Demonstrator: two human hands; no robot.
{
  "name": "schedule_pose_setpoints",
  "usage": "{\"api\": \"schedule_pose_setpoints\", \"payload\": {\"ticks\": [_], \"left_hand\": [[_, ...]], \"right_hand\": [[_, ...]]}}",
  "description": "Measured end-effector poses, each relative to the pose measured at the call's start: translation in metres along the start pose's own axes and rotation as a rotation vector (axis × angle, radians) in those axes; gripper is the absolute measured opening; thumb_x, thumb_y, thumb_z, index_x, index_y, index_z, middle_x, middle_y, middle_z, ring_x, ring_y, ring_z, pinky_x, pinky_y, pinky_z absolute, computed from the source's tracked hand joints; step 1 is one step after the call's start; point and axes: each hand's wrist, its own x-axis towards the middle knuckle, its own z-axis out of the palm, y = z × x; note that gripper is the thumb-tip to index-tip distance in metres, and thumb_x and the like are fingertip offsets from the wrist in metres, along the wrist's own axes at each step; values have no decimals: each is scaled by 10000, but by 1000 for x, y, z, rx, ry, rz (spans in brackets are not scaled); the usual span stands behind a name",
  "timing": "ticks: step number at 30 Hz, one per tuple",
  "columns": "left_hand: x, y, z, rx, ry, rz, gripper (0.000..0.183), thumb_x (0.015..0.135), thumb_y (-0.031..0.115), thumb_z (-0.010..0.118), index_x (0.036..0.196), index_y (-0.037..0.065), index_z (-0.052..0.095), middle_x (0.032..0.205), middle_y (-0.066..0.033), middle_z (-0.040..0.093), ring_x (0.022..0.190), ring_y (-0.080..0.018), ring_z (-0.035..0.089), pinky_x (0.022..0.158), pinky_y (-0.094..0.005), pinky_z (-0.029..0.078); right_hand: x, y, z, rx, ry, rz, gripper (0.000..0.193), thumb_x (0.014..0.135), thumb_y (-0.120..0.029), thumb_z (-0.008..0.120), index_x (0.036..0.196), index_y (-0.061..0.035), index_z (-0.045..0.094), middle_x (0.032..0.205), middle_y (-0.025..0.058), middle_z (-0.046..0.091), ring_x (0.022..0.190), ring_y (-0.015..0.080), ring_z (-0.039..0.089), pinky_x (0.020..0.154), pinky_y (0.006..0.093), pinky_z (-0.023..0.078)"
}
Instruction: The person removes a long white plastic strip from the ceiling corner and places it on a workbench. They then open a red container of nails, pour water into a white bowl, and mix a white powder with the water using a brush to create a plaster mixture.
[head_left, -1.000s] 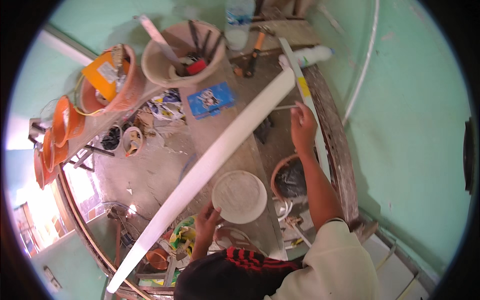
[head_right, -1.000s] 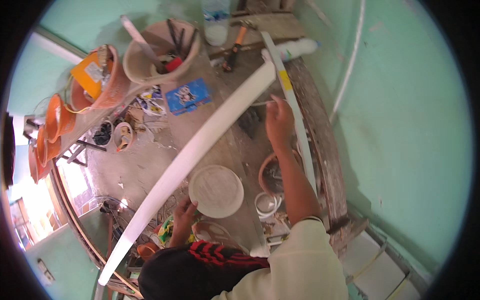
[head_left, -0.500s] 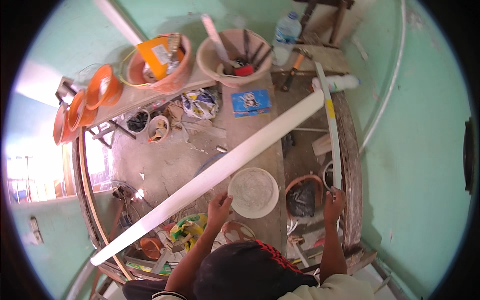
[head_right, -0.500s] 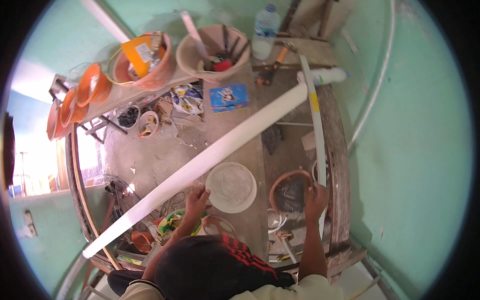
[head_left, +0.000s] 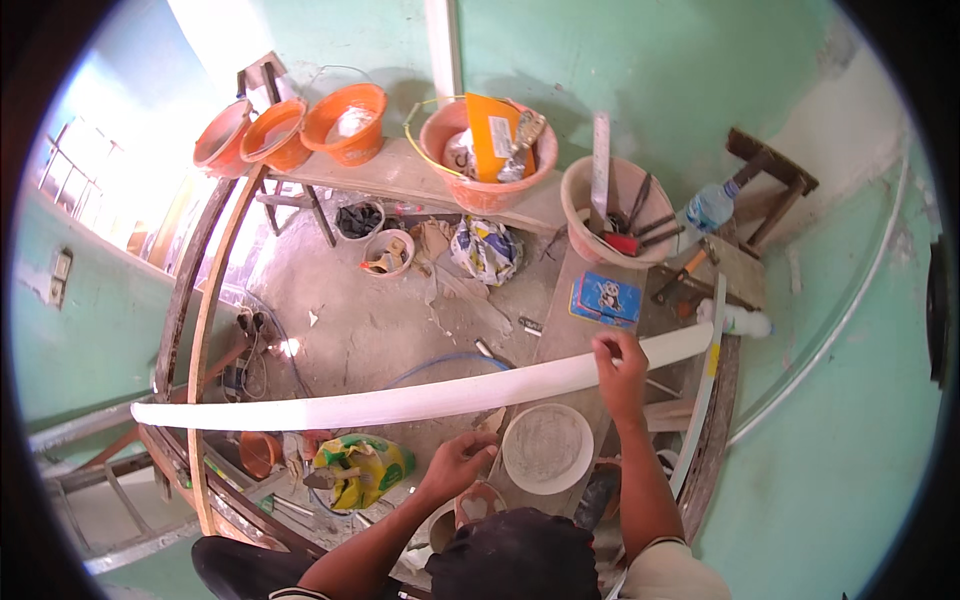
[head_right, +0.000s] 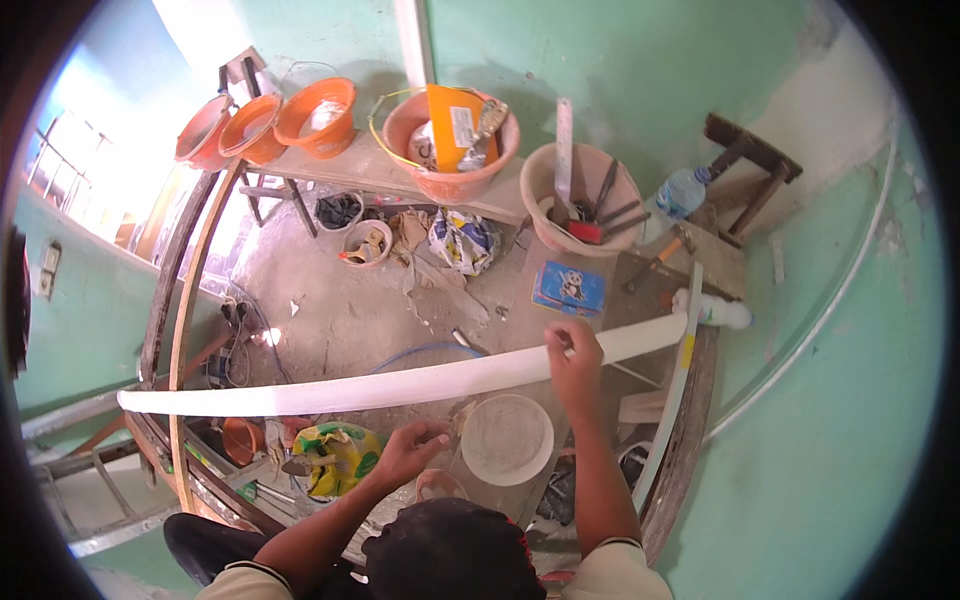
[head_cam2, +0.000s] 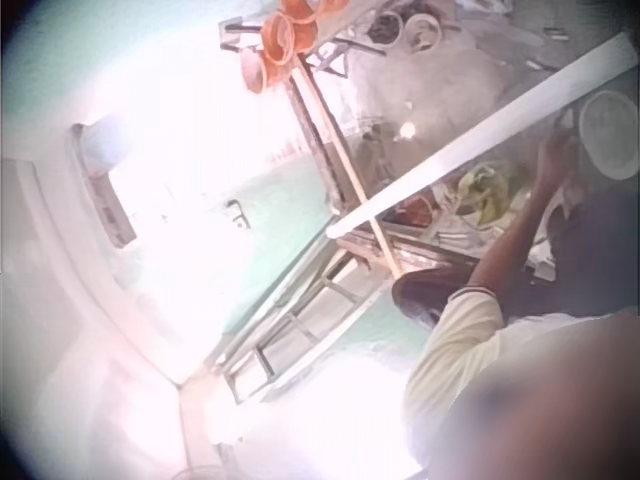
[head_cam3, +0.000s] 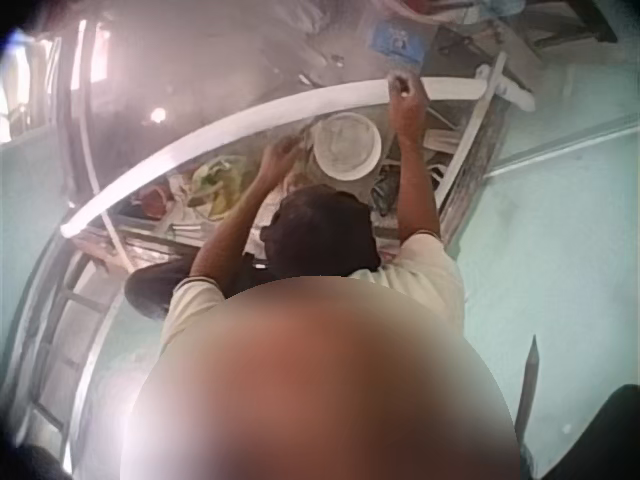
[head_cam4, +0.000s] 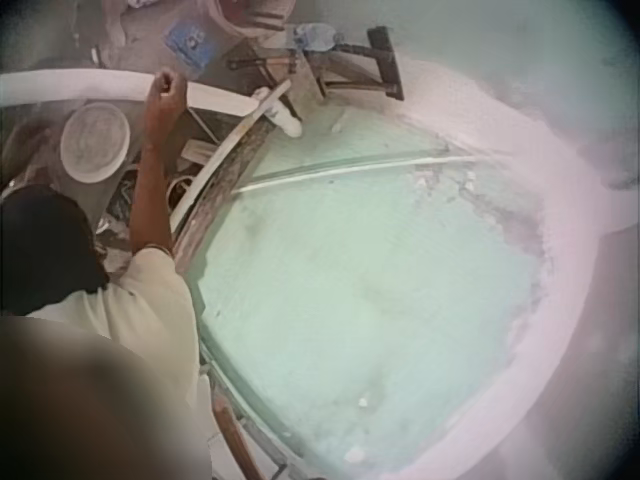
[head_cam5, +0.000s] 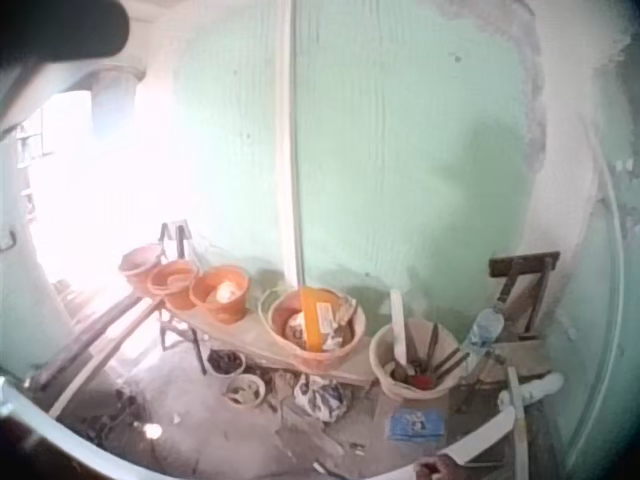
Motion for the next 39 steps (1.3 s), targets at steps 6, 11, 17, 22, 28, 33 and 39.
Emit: {"api": "schedule_pose_setpoints", "payload": {"ticks": [6, 11, 17, 22, 28, 33, 39], "left_hand": [[-35, 104, -25, -484, -597, 33, 620, 1130, 492, 455, 1420, -30, 619, 1398, -165, 663, 1350, -250, 593, 1175, -407, 431], [-64, 91, -28, -714, -705, -124, 845, 1117, 631, 240, 1519, -66, 502, 1573, -204, 520, 1485, -295, 470, 1287, -434, 274], [-67, 62, -35, -788, -626, -129, 833, 1126, 617, 221, 1533, -62, 484, 1567, -202, 525, 1482, -298, 473, 1277, -429, 286], [-72, 75, -44, -859, -628, -142, 830, 1132, 606, 202, 1525, -64, 493, 1559, -199, 533, 1478, -295, 477, 1271, -426, 292], [-62, 72, -41, -754, -672, -40, 816, 1141, 578, 181, 1523, -72, 491, 1558, -192, 536, 1473, -294, 482, 1269, -424, 290], [-65, 70, -38, -740, -704, -51, 850, 1128, 608, 181, 1527, -80, 483, 1552, -207, 537, 1472, -301, 483, 1274, -426, 283], [-61, 100, -22, -711, -730, -111, 865, 1102, 648, 242, 1473, -63, 568, 1459, -195, 625, 1381, -288, 562, 1225, -394, 349]], "right_hand": [[177, -41, 111, 134, -33, -48, 152, 993, -146, 695, 1022, 4, 698, 865, 141, 727, 805, 252, 718, 751, 386, 552], [327, -11, 209, -242, 8, -140, 225, 943, -192, 736, 1104, -35, 726, 1017, 195, 771, 986, 348, 751, 869, 437, 566], [362, 1, 252, -610, -77, -46, 440, 835, -207, 849, 1197, 10, 722, 1221, 238, 744, 1188, 376, 699, 1021, 430, 549], [387, 24, 239, -226, 67, 77, 661, 759, -189, 917, 1320, 45, 658, 1257, 221, 735, 1142, 353, 724, 991, 415, 564], [364, 18, 193, 670, -20, 387, 338, 918, -111, 810, 1232, -23, 719, 1062, 41, 745, 948, 158, 699, 804, 307, 554], [233, -29, 158, 923, -249, 285, 150, 965, -145, 767, 1100, -97, 722, 870, -58, 635, 695, 38, 525, 592, 213, 408], [110, -6, 144, 674, -622, 350, 113, 986, -156, 752, 1043, -66, 714, 802, -52, 646, 660, 49, 563, 584, 225, 435]]}}
